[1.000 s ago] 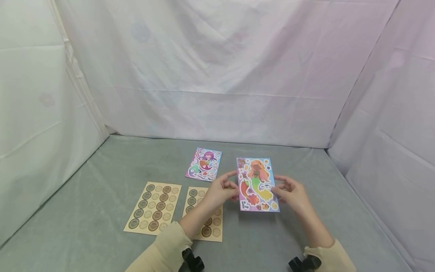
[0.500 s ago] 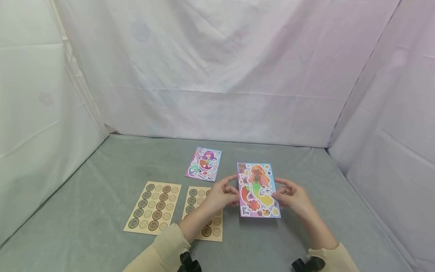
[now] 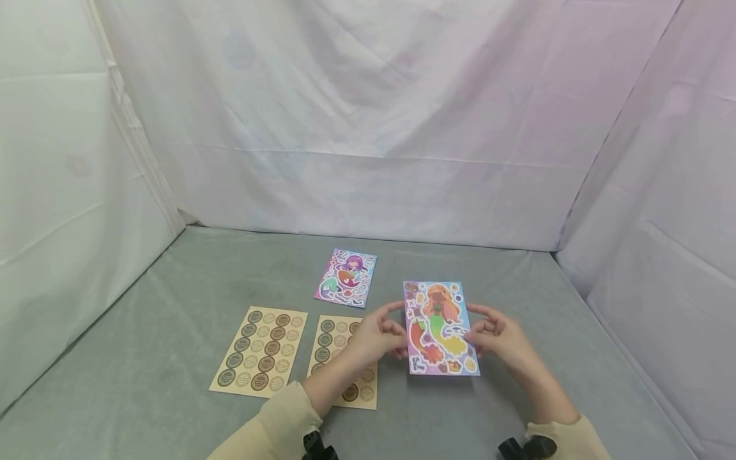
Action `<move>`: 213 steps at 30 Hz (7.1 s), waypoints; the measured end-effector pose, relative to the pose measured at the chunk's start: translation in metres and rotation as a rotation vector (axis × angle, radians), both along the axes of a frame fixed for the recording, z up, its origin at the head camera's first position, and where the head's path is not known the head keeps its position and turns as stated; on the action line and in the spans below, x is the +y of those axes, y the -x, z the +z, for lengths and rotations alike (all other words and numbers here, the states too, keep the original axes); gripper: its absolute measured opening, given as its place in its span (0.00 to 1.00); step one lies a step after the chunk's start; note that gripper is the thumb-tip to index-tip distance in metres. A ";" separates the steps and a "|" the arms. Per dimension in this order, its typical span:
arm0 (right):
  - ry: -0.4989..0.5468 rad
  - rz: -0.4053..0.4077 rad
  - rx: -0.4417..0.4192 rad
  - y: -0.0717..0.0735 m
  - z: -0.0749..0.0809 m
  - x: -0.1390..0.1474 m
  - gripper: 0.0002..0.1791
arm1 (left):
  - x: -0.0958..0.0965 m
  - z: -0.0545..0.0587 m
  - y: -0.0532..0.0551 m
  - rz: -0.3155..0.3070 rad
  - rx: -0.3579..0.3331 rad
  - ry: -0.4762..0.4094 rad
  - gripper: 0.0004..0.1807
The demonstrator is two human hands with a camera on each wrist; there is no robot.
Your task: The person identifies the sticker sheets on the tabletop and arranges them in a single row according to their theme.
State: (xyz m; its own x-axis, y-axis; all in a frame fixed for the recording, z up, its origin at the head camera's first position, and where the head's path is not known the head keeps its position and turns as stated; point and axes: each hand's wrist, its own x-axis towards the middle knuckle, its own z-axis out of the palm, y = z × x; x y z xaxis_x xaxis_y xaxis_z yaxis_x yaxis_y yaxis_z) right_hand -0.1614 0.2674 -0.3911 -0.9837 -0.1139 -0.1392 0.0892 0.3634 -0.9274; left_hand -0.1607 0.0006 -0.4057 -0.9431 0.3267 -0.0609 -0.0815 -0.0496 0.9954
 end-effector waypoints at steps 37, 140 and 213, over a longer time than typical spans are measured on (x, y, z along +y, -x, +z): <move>0.209 0.340 -0.089 0.006 -0.022 0.025 0.48 | 0.003 -0.007 -0.012 -0.043 -0.099 0.037 0.43; 0.041 0.431 -0.247 0.002 -0.023 0.023 0.54 | 0.008 -0.011 -0.024 -0.087 -0.119 0.239 0.45; -0.093 0.317 0.000 -0.002 -0.011 0.014 0.41 | -0.004 0.003 -0.013 -0.145 -0.009 0.299 0.41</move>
State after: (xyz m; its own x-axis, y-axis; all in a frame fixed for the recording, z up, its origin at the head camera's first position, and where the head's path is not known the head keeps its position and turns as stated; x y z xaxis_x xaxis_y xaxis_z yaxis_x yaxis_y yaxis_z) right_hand -0.1596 0.2818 -0.4022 -0.9013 -0.4010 -0.1639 -0.0414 0.4564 -0.8888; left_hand -0.1473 -0.0029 -0.4024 -0.8871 0.4242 -0.1821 -0.0749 0.2569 0.9635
